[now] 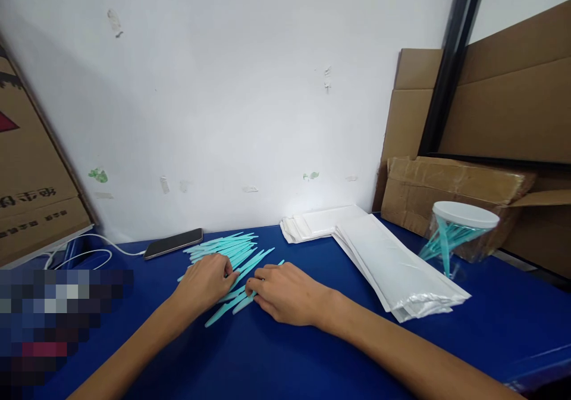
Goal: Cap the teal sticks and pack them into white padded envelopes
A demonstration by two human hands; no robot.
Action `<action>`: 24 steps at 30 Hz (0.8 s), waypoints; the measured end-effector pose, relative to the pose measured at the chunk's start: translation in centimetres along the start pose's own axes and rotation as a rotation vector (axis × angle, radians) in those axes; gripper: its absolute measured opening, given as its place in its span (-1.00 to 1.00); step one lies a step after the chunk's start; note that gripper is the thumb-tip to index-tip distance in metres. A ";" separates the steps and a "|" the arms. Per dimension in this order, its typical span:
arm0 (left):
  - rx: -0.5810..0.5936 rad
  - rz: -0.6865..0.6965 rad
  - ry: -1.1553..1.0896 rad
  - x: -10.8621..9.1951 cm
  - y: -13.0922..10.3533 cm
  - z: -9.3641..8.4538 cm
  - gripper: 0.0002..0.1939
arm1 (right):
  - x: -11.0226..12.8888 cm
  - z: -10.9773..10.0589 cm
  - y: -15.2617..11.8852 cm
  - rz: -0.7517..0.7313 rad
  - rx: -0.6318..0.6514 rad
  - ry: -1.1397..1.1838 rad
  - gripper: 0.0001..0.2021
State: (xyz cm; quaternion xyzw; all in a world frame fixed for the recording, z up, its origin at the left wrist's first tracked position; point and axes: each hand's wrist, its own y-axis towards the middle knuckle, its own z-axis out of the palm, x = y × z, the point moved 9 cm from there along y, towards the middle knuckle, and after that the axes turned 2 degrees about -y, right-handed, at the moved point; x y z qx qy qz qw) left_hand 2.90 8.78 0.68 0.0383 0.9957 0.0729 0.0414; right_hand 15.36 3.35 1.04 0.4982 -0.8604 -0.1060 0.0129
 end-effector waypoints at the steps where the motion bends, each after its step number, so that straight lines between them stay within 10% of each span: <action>1: -0.007 0.005 -0.006 0.1 0.1 -0.1 -0.76 | 0.0 -0.1 0.0 0.001 -0.004 -0.001 -0.82; 24: 0.003 0.033 0.004 1.6 1.4 0.8 -0.81 | -1.0 -0.2 0.1 0.071 -0.062 -0.008 -0.81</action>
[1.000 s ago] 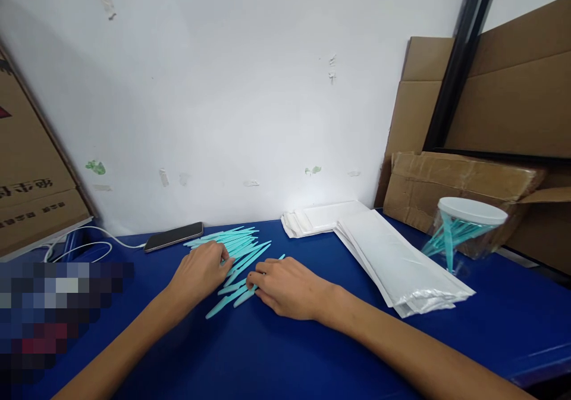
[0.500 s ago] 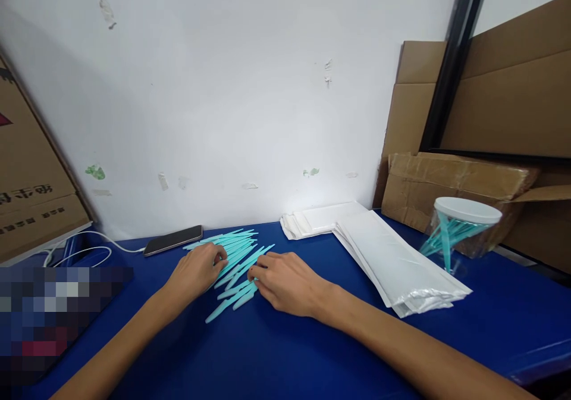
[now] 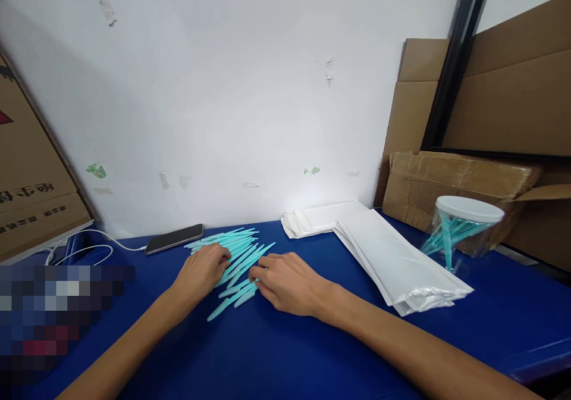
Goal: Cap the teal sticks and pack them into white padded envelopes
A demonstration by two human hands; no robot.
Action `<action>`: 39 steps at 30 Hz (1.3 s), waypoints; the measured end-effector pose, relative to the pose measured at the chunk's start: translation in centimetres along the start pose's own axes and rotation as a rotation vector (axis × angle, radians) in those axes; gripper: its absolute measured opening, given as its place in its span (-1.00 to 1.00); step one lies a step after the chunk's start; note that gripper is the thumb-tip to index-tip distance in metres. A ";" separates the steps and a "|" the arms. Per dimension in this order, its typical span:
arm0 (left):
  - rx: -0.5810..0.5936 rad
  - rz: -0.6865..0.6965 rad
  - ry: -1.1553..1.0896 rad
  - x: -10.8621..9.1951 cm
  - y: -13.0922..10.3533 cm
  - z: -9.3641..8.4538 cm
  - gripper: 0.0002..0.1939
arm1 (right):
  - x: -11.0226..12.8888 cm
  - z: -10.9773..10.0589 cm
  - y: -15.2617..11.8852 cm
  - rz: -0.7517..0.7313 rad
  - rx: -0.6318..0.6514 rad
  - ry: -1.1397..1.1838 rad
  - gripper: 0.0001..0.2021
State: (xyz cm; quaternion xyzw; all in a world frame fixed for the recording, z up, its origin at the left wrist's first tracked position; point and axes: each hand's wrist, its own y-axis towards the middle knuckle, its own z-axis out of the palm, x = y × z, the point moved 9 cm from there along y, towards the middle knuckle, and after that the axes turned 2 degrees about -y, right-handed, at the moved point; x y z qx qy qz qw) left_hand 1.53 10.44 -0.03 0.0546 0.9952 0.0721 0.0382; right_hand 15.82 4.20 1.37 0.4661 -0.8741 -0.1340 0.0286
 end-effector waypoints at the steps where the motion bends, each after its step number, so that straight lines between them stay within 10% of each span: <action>1: 0.001 0.001 0.002 -0.1 0.0 -0.1 -0.81 | 0.0 0.0 0.0 0.000 0.002 -0.001 -0.82; 39: 0.133 -0.002 -0.362 -2.8 -1.3 1.3 -0.67 | -3.1 2.1 -0.3 0.355 0.145 -0.114 -0.57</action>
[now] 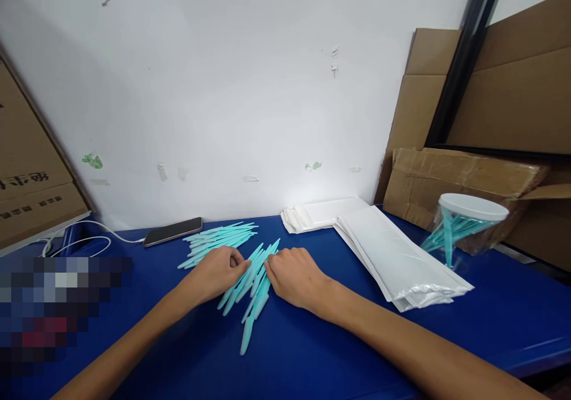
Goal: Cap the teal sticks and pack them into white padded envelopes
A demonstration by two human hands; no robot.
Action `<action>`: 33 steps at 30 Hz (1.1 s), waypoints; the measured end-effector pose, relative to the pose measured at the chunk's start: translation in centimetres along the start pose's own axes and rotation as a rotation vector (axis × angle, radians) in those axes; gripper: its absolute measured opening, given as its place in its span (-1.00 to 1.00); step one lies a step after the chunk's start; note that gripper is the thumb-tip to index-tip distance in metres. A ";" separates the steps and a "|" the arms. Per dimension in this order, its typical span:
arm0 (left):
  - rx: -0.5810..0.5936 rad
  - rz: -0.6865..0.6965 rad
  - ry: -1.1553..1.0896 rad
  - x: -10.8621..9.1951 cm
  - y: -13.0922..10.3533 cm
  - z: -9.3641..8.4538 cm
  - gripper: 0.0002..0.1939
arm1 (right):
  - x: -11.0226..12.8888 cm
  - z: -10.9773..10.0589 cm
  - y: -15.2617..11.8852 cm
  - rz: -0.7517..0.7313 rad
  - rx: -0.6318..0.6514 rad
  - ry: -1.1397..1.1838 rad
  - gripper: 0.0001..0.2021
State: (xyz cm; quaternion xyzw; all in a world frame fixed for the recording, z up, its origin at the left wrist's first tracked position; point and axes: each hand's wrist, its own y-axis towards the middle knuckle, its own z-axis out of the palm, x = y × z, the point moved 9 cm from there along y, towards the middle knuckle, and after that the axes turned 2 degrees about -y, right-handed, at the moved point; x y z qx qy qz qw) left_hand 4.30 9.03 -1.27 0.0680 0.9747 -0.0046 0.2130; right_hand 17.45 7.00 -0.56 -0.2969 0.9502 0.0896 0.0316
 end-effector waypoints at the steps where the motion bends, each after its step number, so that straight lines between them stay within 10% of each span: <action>1: -0.012 -0.002 0.009 -0.2 -0.1 0.1 -0.66 | 0.0 0.1 0.0 -0.002 -0.001 -0.002 -0.58; 17: 0.075 -0.030 0.300 -4.6 -3.2 2.7 -0.67 | -0.7 0.4 -0.1 0.007 0.105 0.187 -0.80; 24: 0.122 -0.013 0.357 -3.4 -2.6 2.6 -0.70 | -1.4 -1.2 0.0 0.098 -0.025 0.144 -0.77; 30: 0.068 0.071 0.200 -3.0 -2.1 1.0 -0.69 | -4.5 -4.8 -0.6 0.260 -0.431 0.223 -0.61; 33: 0.012 0.069 0.099 -2.9 -1.7 0.3 -0.67 | -5.2 -3.7 -0.2 0.275 -0.369 0.310 -0.50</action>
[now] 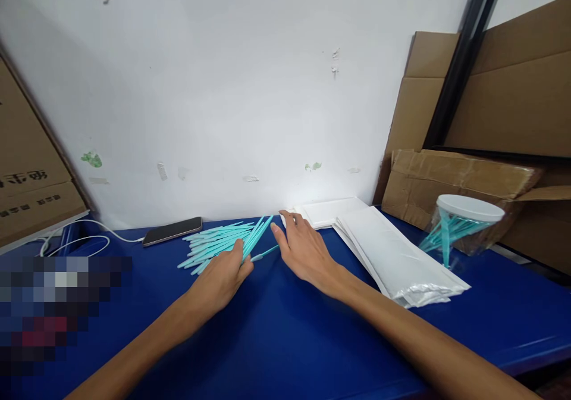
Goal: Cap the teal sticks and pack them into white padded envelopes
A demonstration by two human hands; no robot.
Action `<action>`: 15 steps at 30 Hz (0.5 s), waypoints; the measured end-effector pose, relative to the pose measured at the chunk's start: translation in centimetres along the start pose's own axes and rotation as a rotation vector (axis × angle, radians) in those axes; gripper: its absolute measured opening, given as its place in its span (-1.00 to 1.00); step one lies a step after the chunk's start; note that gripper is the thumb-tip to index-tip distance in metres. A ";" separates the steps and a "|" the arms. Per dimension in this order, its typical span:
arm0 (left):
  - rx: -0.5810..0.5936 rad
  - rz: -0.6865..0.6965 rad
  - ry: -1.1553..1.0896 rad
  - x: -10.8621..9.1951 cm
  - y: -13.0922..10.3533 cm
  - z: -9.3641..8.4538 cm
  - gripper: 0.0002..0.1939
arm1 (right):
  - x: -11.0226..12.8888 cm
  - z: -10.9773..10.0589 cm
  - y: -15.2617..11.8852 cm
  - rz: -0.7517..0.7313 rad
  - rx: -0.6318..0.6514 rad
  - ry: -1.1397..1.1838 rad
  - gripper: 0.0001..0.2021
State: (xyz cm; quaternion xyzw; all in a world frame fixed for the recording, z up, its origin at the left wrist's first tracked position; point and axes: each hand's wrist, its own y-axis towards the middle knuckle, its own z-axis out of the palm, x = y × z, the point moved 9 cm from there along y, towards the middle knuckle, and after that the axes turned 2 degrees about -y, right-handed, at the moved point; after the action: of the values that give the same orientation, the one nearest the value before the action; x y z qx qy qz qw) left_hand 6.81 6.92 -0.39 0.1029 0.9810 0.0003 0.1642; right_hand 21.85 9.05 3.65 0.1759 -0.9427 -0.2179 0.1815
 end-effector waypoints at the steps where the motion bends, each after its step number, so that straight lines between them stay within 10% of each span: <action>1: -0.007 -0.006 -0.038 0.1 0.1 0.0 -0.68 | -0.2 0.6 0.0 0.016 0.049 0.014 -0.48; 15: -0.030 -0.017 -0.811 1.8 2.2 2.2 -0.78 | 2.8 4.7 -2.5 -0.171 0.326 -0.056 -0.70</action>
State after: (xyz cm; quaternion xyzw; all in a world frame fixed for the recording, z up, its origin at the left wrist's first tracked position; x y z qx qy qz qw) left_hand 6.32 9.34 -3.01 0.0844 0.8374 -0.0272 0.5394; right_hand 18.06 7.44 -0.75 0.2762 -0.9518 -0.0816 0.1050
